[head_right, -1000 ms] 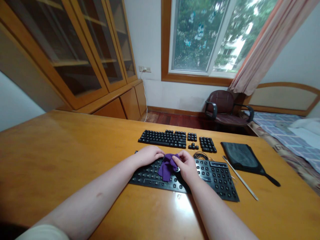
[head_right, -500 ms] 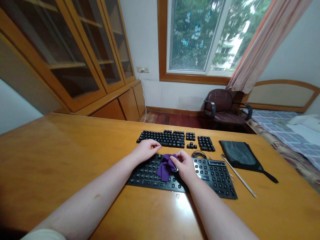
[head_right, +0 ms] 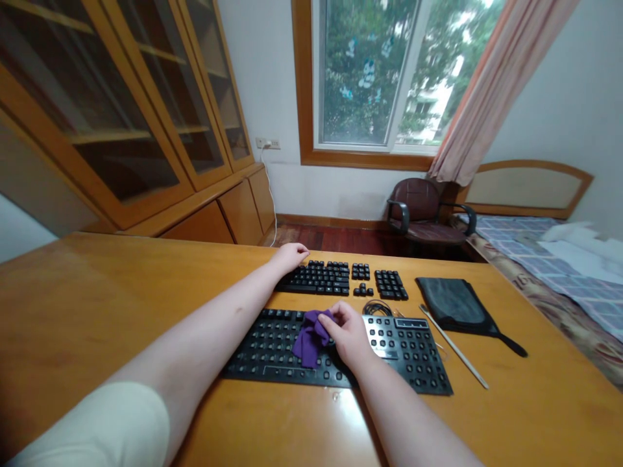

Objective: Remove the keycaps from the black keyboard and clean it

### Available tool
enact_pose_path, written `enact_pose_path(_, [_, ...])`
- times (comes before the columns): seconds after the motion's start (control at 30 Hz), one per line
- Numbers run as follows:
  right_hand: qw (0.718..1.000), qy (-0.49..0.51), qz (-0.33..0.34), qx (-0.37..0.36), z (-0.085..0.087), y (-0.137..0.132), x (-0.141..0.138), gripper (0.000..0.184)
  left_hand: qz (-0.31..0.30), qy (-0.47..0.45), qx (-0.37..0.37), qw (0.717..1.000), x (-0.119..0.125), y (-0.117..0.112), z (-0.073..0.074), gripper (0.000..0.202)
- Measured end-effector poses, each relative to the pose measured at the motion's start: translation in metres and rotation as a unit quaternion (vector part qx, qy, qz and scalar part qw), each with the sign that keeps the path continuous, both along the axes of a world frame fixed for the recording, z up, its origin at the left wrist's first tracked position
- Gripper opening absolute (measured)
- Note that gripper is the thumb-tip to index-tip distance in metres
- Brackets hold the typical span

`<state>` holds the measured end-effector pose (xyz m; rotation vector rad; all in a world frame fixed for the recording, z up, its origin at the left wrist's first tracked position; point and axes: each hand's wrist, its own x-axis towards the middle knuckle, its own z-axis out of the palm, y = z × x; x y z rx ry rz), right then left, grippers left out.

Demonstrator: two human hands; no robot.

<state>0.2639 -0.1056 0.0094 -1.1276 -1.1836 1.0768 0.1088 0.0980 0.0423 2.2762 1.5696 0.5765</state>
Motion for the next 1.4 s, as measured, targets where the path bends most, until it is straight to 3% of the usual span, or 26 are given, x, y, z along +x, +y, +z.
enact_pose_path(0.23, [1.0, 0.007, 0.0, 0.002, -0.006, 0.001, 0.0, 0.027, -0.017, 0.037, -0.06, 0.997, 0.011, 0.022, -0.019, 0.014])
enact_pose_path(0.53, [1.0, -0.001, 0.002, 0.004, -0.006, 0.002, 0.0, 0.026, 0.024, 0.033, -0.076, 0.996, 0.014, 0.028, -0.016, 0.002])
enact_pose_path(0.73, [1.0, 0.007, 0.005, 0.01, -0.007, 0.003, -0.001, 0.026, 0.044, -0.067, -0.049, 0.996, 0.018, 0.017, -0.009, 0.003])
enact_pose_path(0.9, [1.0, 0.0, 0.006, 0.01, -0.008, 0.003, -0.001, 0.026, 0.045, -0.199, -0.002, 0.979, 0.025, -0.023, 0.013, 0.013])
enact_pose_path(1.0, [1.0, -0.01, 0.008, 0.014, -0.006, 0.002, 0.0, 0.025, 0.029, -0.269, 0.017, 0.962, 0.027, -0.069, 0.019, 0.014])
enact_pose_path(1.07, [1.0, -0.012, 0.001, 0.02, -0.005, 0.002, 0.0, 0.024, -0.011, -0.373, 0.023, 0.928, 0.024, -0.103, 0.016, 0.013])
enact_pose_path(1.1, [1.0, -0.01, -0.003, 0.023, -0.005, 0.002, 0.0, 0.023, -0.015, -0.382, 0.029, 0.923, 0.021, -0.119, 0.013, 0.013])
enact_pose_path(1.17, [1.0, 0.0, -0.008, 0.027, -0.004, 0.002, 0.0, 0.021, -0.016, -0.337, 0.052, 0.94, 0.014, -0.145, 0.005, 0.012])
enact_pose_path(1.23, [1.0, 0.001, -0.009, 0.027, -0.004, 0.002, 0.0, 0.02, -0.025, -0.235, 0.073, 0.969, 0.005, -0.16, -0.002, 0.012])
enact_pose_path(1.3, [1.0, -0.015, -0.001, 0.025, -0.004, 0.001, 0.0, 0.021, -0.008, -0.128, 0.068, 0.989, -0.002, -0.165, -0.008, 0.013])
enact_pose_path(1.4, [0.999, -0.043, 0.015, 0.024, -0.002, 0.0, -0.001, 0.022, 0.027, -0.022, 0.032, 0.999, -0.006, -0.162, -0.015, 0.012])
